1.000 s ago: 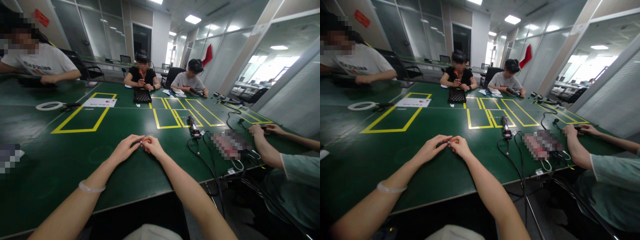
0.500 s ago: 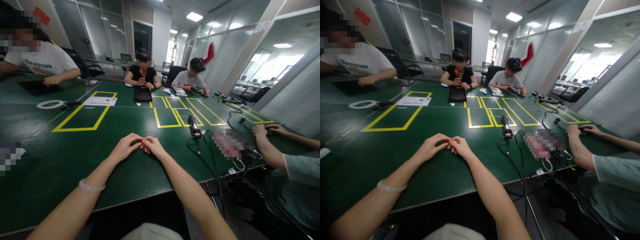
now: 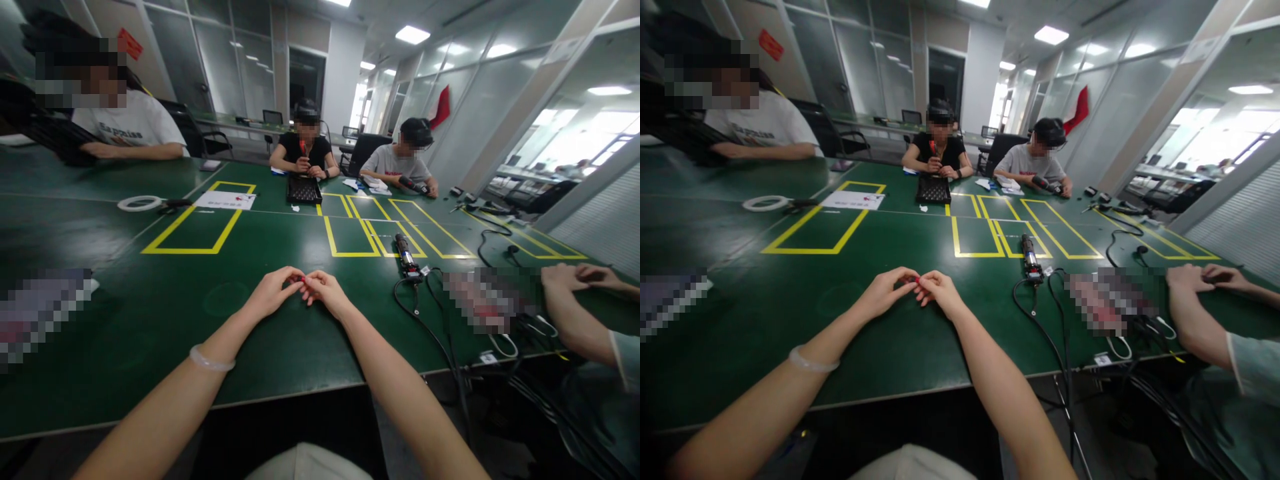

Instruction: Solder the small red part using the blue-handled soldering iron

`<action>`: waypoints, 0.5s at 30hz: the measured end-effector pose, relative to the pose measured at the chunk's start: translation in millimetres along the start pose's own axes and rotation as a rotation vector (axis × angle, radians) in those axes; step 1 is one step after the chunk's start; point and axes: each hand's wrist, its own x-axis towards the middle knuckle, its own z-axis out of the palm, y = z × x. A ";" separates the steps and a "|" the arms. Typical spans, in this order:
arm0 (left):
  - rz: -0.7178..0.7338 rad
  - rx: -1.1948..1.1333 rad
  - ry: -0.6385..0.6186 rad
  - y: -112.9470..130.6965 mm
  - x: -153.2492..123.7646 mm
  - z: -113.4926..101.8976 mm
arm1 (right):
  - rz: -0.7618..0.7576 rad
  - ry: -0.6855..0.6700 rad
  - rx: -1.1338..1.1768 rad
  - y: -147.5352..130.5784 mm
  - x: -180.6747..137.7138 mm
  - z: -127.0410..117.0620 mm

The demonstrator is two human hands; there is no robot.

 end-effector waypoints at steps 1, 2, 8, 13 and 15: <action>-0.008 -0.013 0.002 -0.1 0.0 0.1 | 0.005 -0.002 0.008 0.2 -0.1 0.1; -0.017 -0.024 0.004 -0.3 -0.1 0.1 | 0.008 -0.004 0.013 0.1 -0.3 0.3; -0.022 -0.059 0.003 -1.5 -1.0 -0.3 | 0.003 -0.014 -0.009 -1.6 -1.6 1.5; -0.014 -0.058 -0.007 -2.7 -1.7 -0.4 | 0.013 -0.019 -0.031 0.2 -0.3 0.2; -0.026 -0.050 -0.005 -4.1 -1.6 -0.6 | 0.005 -0.010 -0.029 0.8 0.3 -0.2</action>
